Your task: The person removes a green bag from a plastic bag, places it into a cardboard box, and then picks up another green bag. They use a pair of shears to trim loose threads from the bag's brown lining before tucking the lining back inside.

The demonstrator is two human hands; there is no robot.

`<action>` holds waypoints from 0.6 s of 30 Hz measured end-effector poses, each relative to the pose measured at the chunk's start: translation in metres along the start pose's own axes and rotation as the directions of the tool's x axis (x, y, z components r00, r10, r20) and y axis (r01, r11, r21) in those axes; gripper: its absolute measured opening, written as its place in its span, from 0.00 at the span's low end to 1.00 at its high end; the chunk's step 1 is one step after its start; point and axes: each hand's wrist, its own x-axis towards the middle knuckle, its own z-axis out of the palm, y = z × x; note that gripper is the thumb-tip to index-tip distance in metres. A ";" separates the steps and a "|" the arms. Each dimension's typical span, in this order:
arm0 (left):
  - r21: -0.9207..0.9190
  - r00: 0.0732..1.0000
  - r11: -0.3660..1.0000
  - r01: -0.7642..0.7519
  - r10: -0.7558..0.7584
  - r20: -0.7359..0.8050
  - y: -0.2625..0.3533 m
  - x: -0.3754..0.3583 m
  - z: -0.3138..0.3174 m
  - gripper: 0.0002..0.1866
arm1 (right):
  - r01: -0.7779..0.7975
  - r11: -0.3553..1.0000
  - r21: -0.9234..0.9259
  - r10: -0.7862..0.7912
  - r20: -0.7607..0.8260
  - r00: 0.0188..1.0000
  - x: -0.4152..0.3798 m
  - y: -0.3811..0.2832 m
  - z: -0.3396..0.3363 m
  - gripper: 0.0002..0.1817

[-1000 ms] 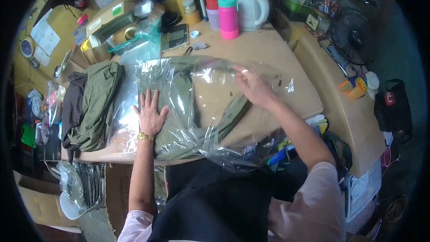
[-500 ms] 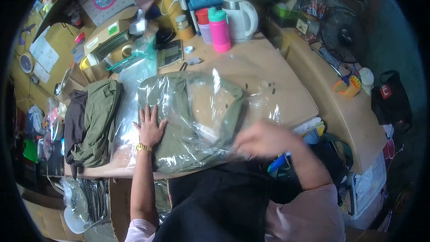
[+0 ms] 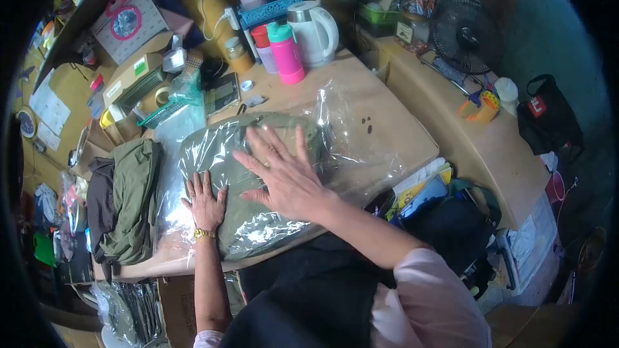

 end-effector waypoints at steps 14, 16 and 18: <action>-0.046 0.999 0.999 0.026 -0.025 0.022 -0.001 -0.004 -0.003 0.40 | -0.677 0.588 -0.443 0.777 0.075 0.625 -0.046 0.193 0.037 0.26; -0.216 0.998 0.975 0.047 -0.056 -0.033 -0.014 0.002 0.011 0.40 | -0.546 0.815 -0.194 0.567 0.461 0.683 0.015 0.258 0.043 0.14; -0.451 0.993 0.888 0.094 -0.113 -0.017 -0.021 -0.001 -0.006 0.39 | -0.551 0.822 0.144 0.504 0.265 0.822 0.118 0.203 -0.019 0.09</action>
